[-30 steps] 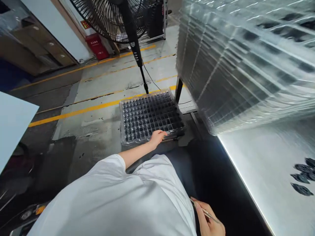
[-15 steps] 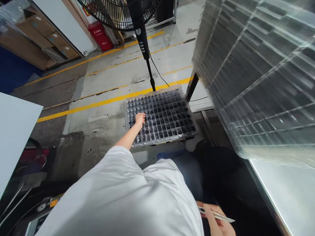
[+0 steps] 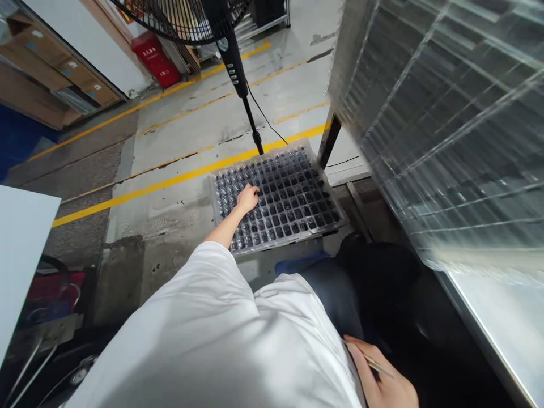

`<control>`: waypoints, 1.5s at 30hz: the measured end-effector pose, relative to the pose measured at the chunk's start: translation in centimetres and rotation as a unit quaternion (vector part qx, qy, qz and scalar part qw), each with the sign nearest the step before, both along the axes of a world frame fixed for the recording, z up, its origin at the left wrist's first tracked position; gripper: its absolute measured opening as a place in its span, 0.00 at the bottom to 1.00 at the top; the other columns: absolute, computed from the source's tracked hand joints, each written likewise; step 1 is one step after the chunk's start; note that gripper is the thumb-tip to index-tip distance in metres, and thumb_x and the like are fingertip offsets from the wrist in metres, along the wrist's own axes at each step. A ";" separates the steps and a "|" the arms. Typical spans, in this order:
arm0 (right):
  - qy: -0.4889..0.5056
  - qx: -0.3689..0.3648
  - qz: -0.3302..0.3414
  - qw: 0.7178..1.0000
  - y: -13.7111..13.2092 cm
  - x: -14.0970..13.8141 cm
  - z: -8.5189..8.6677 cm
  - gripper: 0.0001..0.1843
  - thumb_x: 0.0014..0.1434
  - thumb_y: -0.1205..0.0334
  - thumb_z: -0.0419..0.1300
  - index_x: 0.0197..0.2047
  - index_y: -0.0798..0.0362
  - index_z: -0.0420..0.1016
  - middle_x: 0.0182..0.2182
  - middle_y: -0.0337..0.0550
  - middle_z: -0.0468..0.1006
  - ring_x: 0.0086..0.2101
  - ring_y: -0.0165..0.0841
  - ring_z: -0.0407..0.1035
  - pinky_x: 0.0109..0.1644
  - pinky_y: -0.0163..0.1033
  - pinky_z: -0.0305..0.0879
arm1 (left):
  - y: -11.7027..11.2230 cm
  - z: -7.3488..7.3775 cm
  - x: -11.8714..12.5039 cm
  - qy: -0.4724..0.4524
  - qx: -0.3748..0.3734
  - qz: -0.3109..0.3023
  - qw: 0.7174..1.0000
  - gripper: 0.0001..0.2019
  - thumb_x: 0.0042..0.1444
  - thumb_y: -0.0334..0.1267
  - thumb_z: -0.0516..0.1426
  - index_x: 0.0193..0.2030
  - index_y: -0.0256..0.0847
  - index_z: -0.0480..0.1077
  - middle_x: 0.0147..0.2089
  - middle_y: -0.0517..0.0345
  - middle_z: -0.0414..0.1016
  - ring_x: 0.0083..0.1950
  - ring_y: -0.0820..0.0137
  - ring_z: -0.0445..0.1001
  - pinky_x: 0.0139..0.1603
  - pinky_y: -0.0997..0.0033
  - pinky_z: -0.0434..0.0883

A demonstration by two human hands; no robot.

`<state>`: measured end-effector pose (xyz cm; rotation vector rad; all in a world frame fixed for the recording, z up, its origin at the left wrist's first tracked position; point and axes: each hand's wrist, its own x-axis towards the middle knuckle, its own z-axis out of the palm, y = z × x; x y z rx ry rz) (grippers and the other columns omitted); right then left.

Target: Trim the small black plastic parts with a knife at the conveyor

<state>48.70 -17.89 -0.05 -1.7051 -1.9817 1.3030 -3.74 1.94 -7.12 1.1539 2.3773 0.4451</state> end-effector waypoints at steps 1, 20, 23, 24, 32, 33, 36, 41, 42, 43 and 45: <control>0.008 0.005 0.013 1.000 -0.1 -0.4 -0.3 0.26 0.65 0.34 0.56 0.42 0.44 0.86 0.45 0.42 0.85 0.43 0.42 0.81 0.51 0.37 0.77 | -0.1 0.1 0.0 0.008 -0.004 -0.007 1.000 0.15 0.58 0.26 0.58 0.49 0.43 0.78 0.60 0.50 0.72 0.62 0.59 0.71 0.65 0.63 0.65; 0.177 -0.154 -0.130 0.963 -1.4 1.6 -4.3 0.28 0.63 0.33 0.58 0.37 0.50 0.84 0.44 0.49 0.84 0.41 0.45 0.80 0.46 0.40 0.79 | -2.3 5.6 11.0 -0.076 0.235 -0.056 0.967 0.14 0.63 0.27 0.50 0.45 0.38 0.76 0.42 0.54 0.80 0.35 0.73 0.76 0.40 0.73 0.74; 0.084 -0.041 -0.086 0.992 -1.8 1.2 -3.7 0.24 0.64 0.36 0.59 0.42 0.46 0.84 0.46 0.44 0.84 0.45 0.43 0.80 0.51 0.37 0.77 | -4.1 6.7 17.5 -0.103 0.310 -0.260 0.909 0.14 0.64 0.27 0.50 0.42 0.39 0.78 0.43 0.54 0.80 0.45 0.71 0.78 0.50 0.70 0.74; 0.066 -0.008 -0.061 0.996 -1.9 0.8 -3.3 0.22 0.64 0.37 0.59 0.43 0.45 0.84 0.46 0.43 0.84 0.45 0.42 0.80 0.50 0.36 0.76 | -4.7 6.8 19.6 -0.104 0.309 -0.335 0.884 0.15 0.65 0.27 0.50 0.43 0.40 0.78 0.44 0.54 0.81 0.48 0.70 0.78 0.52 0.70 0.74; 0.080 -0.054 -0.015 0.995 -0.8 -2.4 -0.9 0.29 0.71 0.37 0.47 0.28 0.50 0.65 0.25 0.39 0.70 0.25 0.32 0.65 0.32 0.36 0.60 | -5.6 3.7 31.5 -0.026 0.116 -0.667 0.735 0.13 0.66 0.32 0.54 0.51 0.42 0.79 0.51 0.51 0.80 0.55 0.64 0.75 0.60 0.60 0.70; 0.113 -0.095 -0.035 0.988 -0.7 -2.2 -1.0 0.30 0.70 0.35 0.48 0.28 0.50 0.64 0.25 0.39 0.69 0.26 0.32 0.64 0.32 0.36 0.60 | -5.6 3.5 32.0 -0.026 0.108 -0.668 0.736 0.13 0.64 0.31 0.55 0.50 0.42 0.80 0.51 0.51 0.80 0.56 0.63 0.75 0.61 0.59 0.70; 0.223 -0.195 -0.101 0.950 -0.6 -1.0 -1.2 0.31 0.64 0.28 0.54 0.32 0.50 0.64 0.27 0.38 0.70 0.29 0.33 0.65 0.34 0.36 0.62 | -5.5 3.4 32.5 -0.034 0.109 -0.641 0.759 0.13 0.62 0.28 0.56 0.47 0.43 0.81 0.50 0.53 0.81 0.56 0.61 0.74 0.62 0.56 0.69; 0.124 -0.043 -0.117 0.984 -0.9 -0.6 -0.2 0.26 0.72 0.42 0.49 0.29 0.52 0.64 0.29 0.39 0.71 0.29 0.31 0.64 0.36 0.37 0.57 | -6.1 6.2 31.6 -0.119 0.210 -0.593 0.768 0.11 0.66 0.27 0.54 0.42 0.41 0.79 0.39 0.56 0.81 0.43 0.67 0.78 0.48 0.64 0.74; 0.087 -0.013 -0.099 0.991 -0.9 -0.8 0.3 0.24 0.74 0.47 0.48 0.29 0.52 0.64 0.29 0.39 0.71 0.28 0.30 0.63 0.36 0.37 0.55 | -6.4 7.3 31.5 -0.146 0.235 -0.595 0.755 0.11 0.67 0.27 0.53 0.43 0.41 0.78 0.38 0.57 0.81 0.40 0.68 0.78 0.45 0.66 0.74; 0.056 0.008 -0.078 0.995 -1.0 -1.2 0.8 0.22 0.74 0.50 0.49 0.29 0.52 0.65 0.29 0.38 0.72 0.28 0.30 0.63 0.35 0.37 0.53 | -6.7 8.6 31.6 -0.170 0.258 -0.601 0.737 0.11 0.67 0.27 0.53 0.43 0.40 0.77 0.36 0.57 0.80 0.38 0.69 0.78 0.42 0.68 0.73; 0.008 0.027 -0.027 0.999 -1.0 -1.8 1.6 0.18 0.73 0.56 0.50 0.31 0.52 0.68 0.28 0.38 0.73 0.27 0.30 0.63 0.33 0.38 0.49 | -7.3 11.5 32.1 -0.207 0.302 -0.622 0.692 0.11 0.67 0.25 0.52 0.46 0.40 0.76 0.35 0.58 0.79 0.36 0.71 0.77 0.38 0.70 0.72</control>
